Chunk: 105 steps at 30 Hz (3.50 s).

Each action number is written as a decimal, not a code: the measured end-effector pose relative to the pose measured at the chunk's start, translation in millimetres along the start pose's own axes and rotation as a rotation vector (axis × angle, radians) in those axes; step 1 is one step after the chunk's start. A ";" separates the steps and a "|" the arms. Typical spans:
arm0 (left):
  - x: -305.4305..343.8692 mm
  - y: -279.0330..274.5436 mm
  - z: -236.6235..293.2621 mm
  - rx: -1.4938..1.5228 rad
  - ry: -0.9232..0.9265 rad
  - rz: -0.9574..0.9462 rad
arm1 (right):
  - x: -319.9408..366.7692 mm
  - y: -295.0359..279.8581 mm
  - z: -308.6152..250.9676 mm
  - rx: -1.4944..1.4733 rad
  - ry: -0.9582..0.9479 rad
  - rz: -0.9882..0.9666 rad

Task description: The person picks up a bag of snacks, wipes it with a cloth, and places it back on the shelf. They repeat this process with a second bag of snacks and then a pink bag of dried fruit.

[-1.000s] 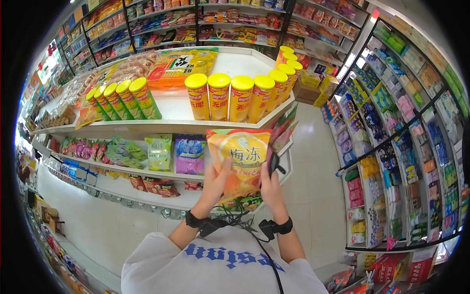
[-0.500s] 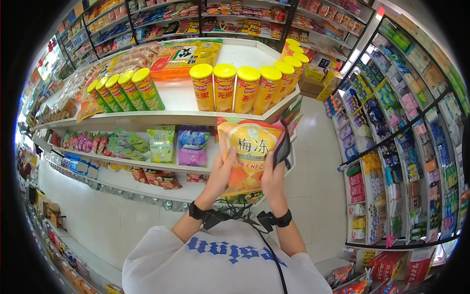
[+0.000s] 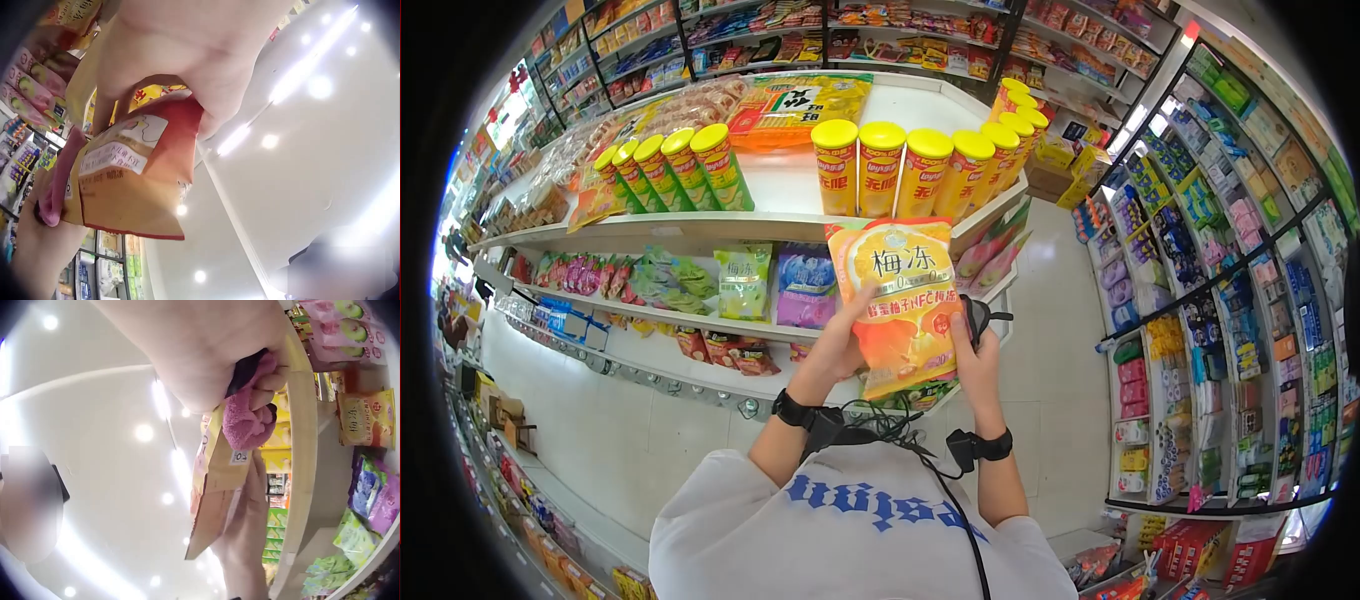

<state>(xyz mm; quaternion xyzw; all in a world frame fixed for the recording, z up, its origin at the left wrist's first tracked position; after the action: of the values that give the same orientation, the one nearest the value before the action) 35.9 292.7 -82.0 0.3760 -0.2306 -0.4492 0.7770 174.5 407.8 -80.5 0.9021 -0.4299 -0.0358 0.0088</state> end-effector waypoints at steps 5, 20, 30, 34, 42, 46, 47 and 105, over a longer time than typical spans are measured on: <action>2.9 3.1 1.6 0.007 0.030 0.055 | -0.5 -22.0 2.7 0.144 -0.043 0.130; 16.3 1.2 -17.7 -0.200 -0.011 -0.071 | 12.5 38.3 -37.9 0.409 -0.458 0.135; 26.2 -46.3 69.4 0.073 0.441 0.335 | 71.7 147.9 -38.0 0.726 -0.743 -0.400; 43.4 -60.5 91.5 0.225 0.440 0.335 | 72.8 151.0 -34.4 0.665 -0.782 -0.445; 70.3 -94.9 87.7 0.137 0.346 0.327 | 4.7 106.6 40.7 0.060 0.182 -0.243; 71.6 -102.9 82.5 -0.019 0.283 0.270 | 40.4 137.2 42.8 -0.130 0.160 -0.522; 70.9 -104.4 78.6 -0.091 0.261 0.263 | 47.2 140.3 44.8 -0.176 0.180 -0.489; 357.0 -188.9 160.3 -0.936 0.434 0.414 | 195.6 388.7 -32.4 0.604 -0.455 -0.422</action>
<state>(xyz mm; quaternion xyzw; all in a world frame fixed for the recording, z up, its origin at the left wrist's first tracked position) 0.1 -138.1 -126.2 0.0213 0.0901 -0.2538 0.9628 -1.6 10.5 -41.2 0.9013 -0.2184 -0.1074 -0.3583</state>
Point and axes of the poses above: each hand's wrist, its own x-axis away from the middle knuckle, its own y-axis out of the palm, z = x × y, the point moved 9 cm from there along -x, towards the middle knuckle, and after that the axes turned 4 degrees about y, right-handed, at the moved point
